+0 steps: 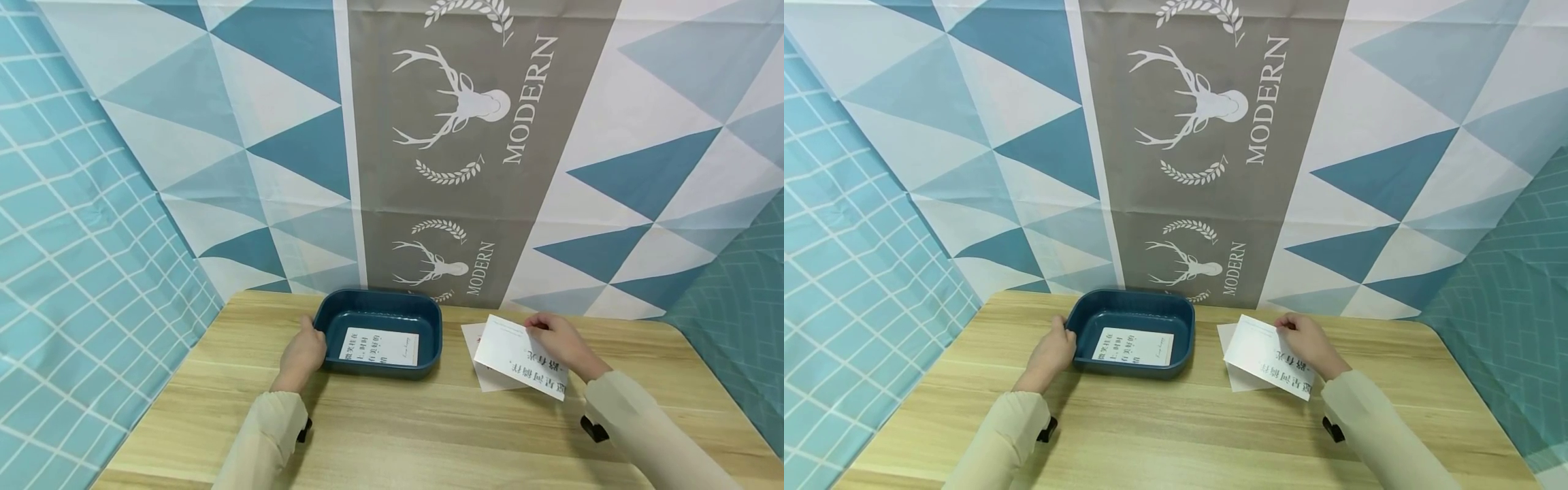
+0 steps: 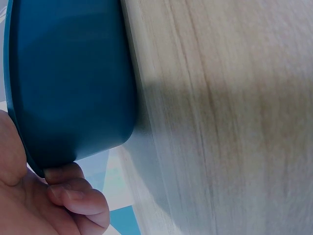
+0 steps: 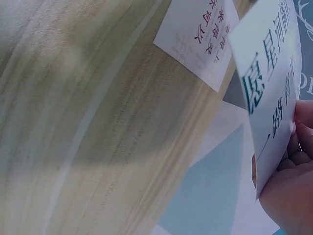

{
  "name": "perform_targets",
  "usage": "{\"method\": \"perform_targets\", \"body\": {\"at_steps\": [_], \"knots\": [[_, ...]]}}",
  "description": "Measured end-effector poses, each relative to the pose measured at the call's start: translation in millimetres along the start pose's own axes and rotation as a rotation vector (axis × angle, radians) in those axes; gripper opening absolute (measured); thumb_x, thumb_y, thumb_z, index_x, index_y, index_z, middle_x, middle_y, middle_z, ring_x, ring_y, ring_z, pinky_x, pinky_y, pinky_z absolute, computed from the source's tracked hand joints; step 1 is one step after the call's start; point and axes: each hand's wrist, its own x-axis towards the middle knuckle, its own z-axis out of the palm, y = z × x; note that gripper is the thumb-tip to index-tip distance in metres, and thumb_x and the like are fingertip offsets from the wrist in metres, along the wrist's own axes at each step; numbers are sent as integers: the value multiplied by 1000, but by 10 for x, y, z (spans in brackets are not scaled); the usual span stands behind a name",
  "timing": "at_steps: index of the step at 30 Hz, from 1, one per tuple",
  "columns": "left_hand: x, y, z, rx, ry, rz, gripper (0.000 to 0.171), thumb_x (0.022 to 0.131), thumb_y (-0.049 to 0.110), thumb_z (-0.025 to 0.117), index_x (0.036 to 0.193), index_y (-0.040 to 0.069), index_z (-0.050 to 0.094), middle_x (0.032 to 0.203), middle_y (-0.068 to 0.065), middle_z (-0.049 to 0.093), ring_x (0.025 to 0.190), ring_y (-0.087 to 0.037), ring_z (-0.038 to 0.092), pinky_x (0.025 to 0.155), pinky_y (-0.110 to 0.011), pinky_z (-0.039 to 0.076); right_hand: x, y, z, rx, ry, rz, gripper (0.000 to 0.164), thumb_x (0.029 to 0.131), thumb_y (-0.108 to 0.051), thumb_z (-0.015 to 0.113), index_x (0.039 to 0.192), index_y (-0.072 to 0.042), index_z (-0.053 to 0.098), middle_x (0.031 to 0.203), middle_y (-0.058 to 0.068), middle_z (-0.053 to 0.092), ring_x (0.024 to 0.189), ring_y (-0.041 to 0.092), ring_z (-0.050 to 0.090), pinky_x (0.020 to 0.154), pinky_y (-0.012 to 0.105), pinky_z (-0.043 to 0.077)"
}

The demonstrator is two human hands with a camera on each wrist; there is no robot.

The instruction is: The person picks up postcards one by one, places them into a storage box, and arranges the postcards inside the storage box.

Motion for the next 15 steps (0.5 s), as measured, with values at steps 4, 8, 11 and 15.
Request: {"method": "perform_targets", "body": {"at_steps": [4,8,11,15], "knots": [[-4,9,-6,1,5,4,39,97,18,26,130,-3,24,66,-16,61,54,-25,52,51,-36,40,13,-46,-11,-7,5,-16,25,94,-10,44,110,4,58,104,20,60,87,25,53,79,40,42],[-11,19,-14,3,15,7,38,97,17,27,129,-3,25,70,-18,62,57,-25,54,53,-39,42,33,-85,-13,-9,0,-25,25,94,-10,44,108,4,59,102,19,61,85,24,53,78,37,42],[-14,23,-15,4,15,0,38,97,17,27,129,-3,25,71,-18,63,58,-25,54,54,-38,42,54,-119,-12,-6,-8,-33,25,93,-10,44,107,4,59,101,18,61,84,23,53,76,34,41],[-15,18,-16,3,17,3,38,97,17,27,129,-3,25,69,-17,62,56,-25,54,52,-38,41,84,-165,-14,5,-22,-35,25,93,-10,43,107,3,59,101,18,61,84,22,53,76,32,40]]}}
